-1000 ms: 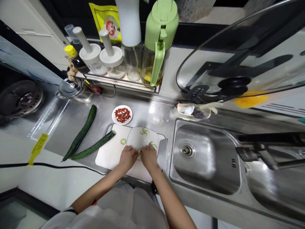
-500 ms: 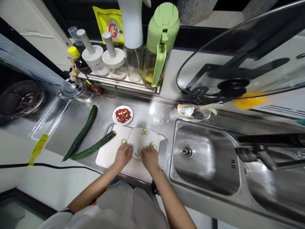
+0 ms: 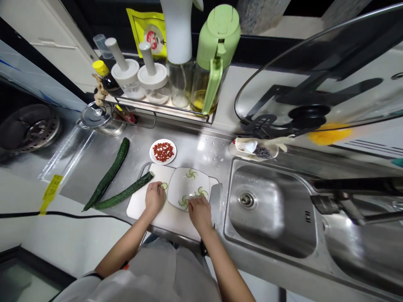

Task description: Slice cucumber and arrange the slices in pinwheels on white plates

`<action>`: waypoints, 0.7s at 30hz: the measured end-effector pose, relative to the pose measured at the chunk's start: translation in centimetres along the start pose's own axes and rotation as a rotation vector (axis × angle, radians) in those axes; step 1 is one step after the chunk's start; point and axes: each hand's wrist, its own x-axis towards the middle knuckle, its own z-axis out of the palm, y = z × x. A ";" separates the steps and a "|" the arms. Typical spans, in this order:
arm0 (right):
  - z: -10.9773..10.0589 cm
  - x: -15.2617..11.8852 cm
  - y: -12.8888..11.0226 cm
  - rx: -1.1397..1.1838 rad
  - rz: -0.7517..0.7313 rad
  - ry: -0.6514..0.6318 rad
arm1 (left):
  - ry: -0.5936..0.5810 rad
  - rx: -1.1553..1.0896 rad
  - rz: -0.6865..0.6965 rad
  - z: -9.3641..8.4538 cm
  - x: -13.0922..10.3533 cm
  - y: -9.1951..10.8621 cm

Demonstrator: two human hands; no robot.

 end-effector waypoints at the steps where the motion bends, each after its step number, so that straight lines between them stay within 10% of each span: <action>1: 0.1 -0.1 0.0 0.000 -0.002 0.002 | 0.003 0.000 0.002 0.0 0.0 0.0; 14: 0.3 -0.3 0.3 0.061 -0.023 0.012 | -0.001 -0.049 0.029 -0.7 -0.2 0.3; 21: 0.6 0.8 0.1 0.430 -0.011 0.063 | -0.184 -0.528 -0.148 -2.0 -1.1 1.5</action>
